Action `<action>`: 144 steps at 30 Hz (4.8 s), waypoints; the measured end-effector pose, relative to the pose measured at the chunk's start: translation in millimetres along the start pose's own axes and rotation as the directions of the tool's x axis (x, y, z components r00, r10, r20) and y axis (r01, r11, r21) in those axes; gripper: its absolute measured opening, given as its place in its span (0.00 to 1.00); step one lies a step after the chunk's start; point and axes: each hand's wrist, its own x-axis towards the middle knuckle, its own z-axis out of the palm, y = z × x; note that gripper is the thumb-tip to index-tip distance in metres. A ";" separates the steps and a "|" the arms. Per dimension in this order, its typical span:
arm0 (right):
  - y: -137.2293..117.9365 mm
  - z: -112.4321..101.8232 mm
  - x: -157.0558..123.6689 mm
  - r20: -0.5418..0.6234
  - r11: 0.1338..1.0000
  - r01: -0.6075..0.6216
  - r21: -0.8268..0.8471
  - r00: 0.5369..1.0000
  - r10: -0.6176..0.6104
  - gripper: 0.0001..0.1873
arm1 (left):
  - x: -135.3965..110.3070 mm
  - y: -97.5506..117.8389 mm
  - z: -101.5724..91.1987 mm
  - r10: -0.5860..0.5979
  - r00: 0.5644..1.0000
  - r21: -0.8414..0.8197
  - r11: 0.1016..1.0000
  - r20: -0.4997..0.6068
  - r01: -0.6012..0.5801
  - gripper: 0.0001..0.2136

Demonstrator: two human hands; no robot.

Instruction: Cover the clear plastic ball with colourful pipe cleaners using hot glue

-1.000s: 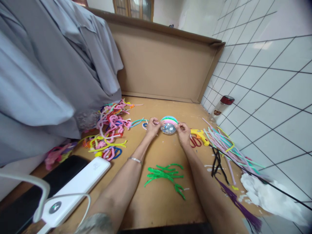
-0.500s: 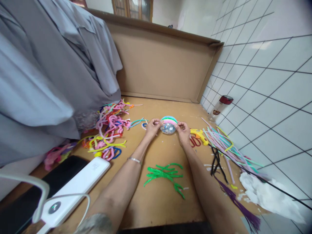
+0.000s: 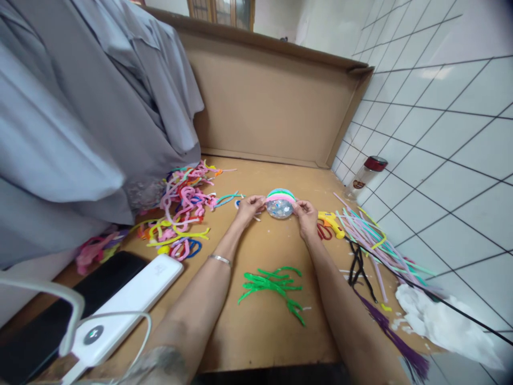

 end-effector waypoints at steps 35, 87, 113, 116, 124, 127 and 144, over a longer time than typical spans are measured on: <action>-8.8 8.2 -4.9 0.056 1.000 0.006 -0.031 0.998 -0.004 0.16 | 1.4 -0.8 -4.9 0.118 0.991 0.147 0.983 -0.069 -0.107 0.11; -11.2 25.3 -16.6 0.195 0.976 0.167 -0.142 0.971 -0.138 0.03 | -8.5 28.1 15.2 0.192 0.981 0.608 0.782 -0.025 -0.138 0.30; -12.7 24.0 -13.5 0.234 0.947 0.226 -0.227 0.957 -0.173 0.04 | -21.0 33.7 26.4 0.285 0.958 0.845 0.504 0.030 -0.177 0.30; -12.4 21.9 -12.5 0.254 0.967 0.211 -0.144 0.952 -0.170 0.06 | -15.7 30.5 19.9 0.267 0.963 0.797 0.573 0.041 -0.193 0.31; -5.6 17.8 -8.4 0.173 0.991 0.105 -0.080 0.981 -0.090 0.09 | -10.2 27.8 14.9 0.245 0.968 0.764 0.616 0.047 -0.193 0.32; -4.1 17.1 -6.9 0.168 0.989 0.105 -0.101 0.982 -0.087 0.08 | -11.0 28.9 16.6 0.256 0.965 0.781 0.591 0.056 -0.202 0.33; -7.2 19.0 -6.2 0.197 0.977 0.144 -0.160 0.974 -0.111 0.05 | -13.7 32.5 18.9 0.228 0.973 0.781 0.598 0.047 -0.178 0.34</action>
